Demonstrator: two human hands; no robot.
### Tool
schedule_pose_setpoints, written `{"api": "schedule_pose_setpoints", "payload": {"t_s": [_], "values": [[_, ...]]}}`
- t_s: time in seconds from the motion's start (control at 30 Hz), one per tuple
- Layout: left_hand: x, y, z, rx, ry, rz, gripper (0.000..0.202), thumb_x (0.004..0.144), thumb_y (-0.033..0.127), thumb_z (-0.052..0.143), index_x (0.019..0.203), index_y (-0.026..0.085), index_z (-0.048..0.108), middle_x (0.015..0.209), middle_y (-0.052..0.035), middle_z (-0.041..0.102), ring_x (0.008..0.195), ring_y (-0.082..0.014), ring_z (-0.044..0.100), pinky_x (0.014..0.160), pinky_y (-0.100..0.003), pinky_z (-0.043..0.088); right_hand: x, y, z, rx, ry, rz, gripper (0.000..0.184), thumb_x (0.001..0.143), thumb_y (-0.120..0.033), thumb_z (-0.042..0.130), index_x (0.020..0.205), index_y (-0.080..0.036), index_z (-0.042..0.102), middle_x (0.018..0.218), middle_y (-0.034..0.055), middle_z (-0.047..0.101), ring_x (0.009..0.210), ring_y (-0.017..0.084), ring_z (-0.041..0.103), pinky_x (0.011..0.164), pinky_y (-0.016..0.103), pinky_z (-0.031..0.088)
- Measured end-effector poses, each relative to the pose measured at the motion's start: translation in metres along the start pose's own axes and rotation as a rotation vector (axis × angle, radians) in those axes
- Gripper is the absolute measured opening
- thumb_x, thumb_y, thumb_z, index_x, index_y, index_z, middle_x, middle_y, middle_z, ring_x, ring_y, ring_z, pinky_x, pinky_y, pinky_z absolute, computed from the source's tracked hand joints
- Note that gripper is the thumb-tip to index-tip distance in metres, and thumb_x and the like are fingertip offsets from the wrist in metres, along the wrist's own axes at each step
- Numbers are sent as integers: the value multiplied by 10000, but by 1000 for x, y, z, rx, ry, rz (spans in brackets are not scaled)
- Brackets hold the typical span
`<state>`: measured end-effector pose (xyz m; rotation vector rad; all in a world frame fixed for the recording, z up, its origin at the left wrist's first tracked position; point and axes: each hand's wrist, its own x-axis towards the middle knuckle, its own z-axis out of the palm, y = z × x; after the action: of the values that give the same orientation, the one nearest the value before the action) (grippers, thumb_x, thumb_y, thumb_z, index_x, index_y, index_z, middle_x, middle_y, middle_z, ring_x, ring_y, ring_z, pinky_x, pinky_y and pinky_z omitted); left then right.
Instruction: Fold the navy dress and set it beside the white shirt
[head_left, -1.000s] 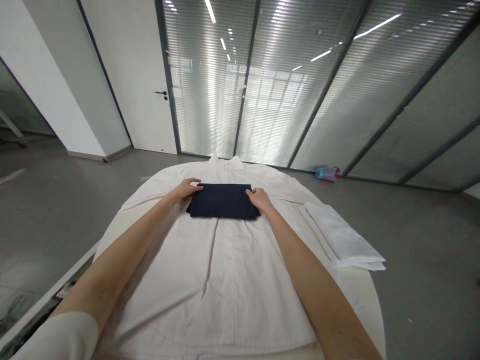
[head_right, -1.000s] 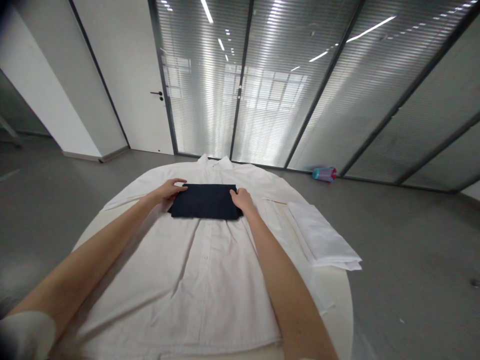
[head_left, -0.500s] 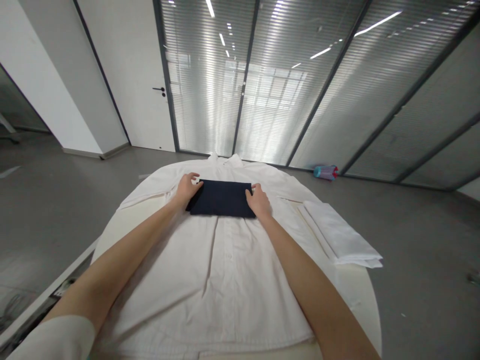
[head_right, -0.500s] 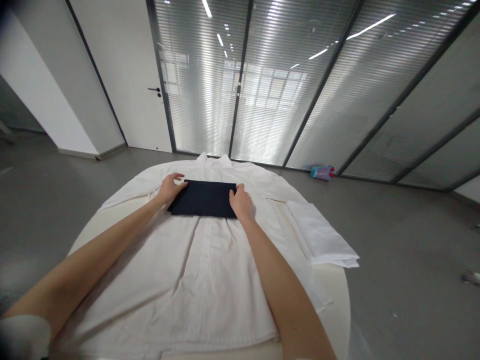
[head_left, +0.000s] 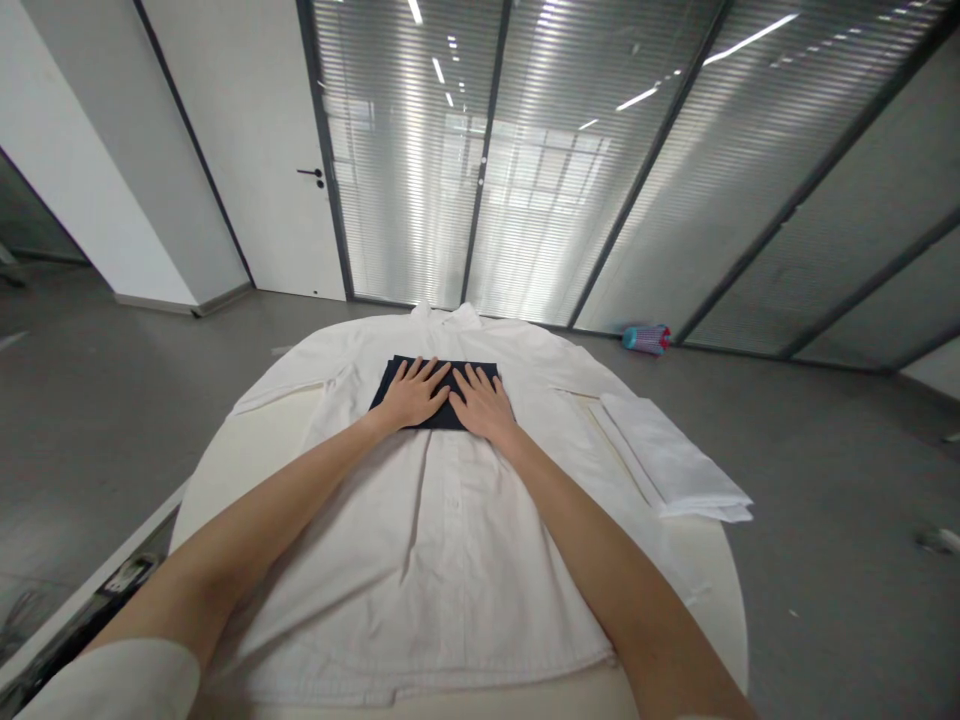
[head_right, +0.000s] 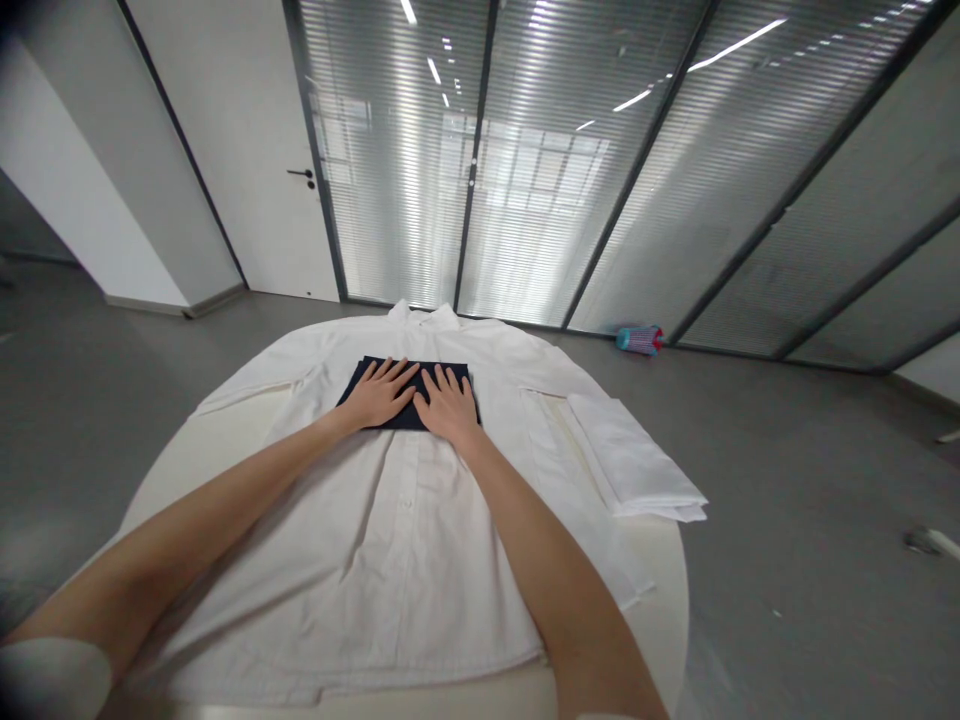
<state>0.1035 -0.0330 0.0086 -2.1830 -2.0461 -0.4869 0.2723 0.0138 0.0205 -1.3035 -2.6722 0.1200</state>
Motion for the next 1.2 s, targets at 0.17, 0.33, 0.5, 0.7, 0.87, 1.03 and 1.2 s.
{"api": "schedule_pose_setpoints", "payload": {"t_s": [0.17, 0.33, 0.5, 0.7, 0.87, 1.03, 1.2], "values": [[4, -3, -1, 5, -65, -47, 620, 1005, 511, 390, 1567, 250, 350, 1610, -110, 339, 1490, -352, 283, 1205, -530, 192, 6, 4, -3, 41, -114, 59, 675, 1029, -525, 250, 1605, -173, 218, 1670, 96, 120, 1538, 263, 113, 1221, 541, 82], [6, -3, -2, -28, -143, -57, 646, 1009, 533, 363, 1578, 230, 321, 1615, -133, 321, 1492, -365, 270, 1197, -542, 197, 6, 4, -3, 49, -139, 66, 670, 1027, -496, 250, 1600, -151, 227, 1670, 97, 113, 1537, 265, 118, 1219, 541, 109], [8, -16, -7, 0, -12, -7, 626, 1005, 568, 350, 1543, 251, 402, 1582, -131, 390, 1483, -383, 278, 1189, -582, 173, 2, 10, -7, -8, 74, 45, 631, 1015, -424, 305, 1581, -146, 297, 1671, 92, 133, 1536, 322, 69, 1215, 567, 67], [10, -33, -1, -63, -179, -122, 688, 1003, 622, 275, 1590, 262, 275, 1641, -117, 257, 1521, -347, 187, 1173, -606, 208, 11, 21, 0, 74, -103, 78, 679, 1017, -467, 244, 1603, -125, 207, 1674, 98, 95, 1539, 294, 73, 1216, 565, 97], [11, -33, 1, -33, -207, -124, 707, 1000, 638, 257, 1599, 263, 241, 1654, -109, 226, 1528, -329, 169, 1187, -567, 211, 16, 22, 3, 87, -178, 101, 705, 1011, -488, 228, 1610, -123, 157, 1678, 93, 28, 1544, 267, 27, 1217, 558, 81], [9, -31, -4, -28, -221, -128, 694, 1009, 619, 251, 1603, 261, 226, 1656, -101, 222, 1530, -326, 163, 1188, -569, 213, 14, 21, 1, 89, -172, 102, 689, 1014, -483, 236, 1611, -148, 168, 1679, 95, 44, 1544, 266, 38, 1216, 548, 99], [8, -24, -13, 13, -105, -90, 680, 998, 632, 291, 1561, 256, 356, 1630, -106, 297, 1519, -353, 192, 1192, -611, 155, 10, 17, -6, 33, -31, 86, 651, 1018, -466, 266, 1593, -160, 258, 1672, 92, 134, 1537, 299, 72, 1214, 563, 56]]}}
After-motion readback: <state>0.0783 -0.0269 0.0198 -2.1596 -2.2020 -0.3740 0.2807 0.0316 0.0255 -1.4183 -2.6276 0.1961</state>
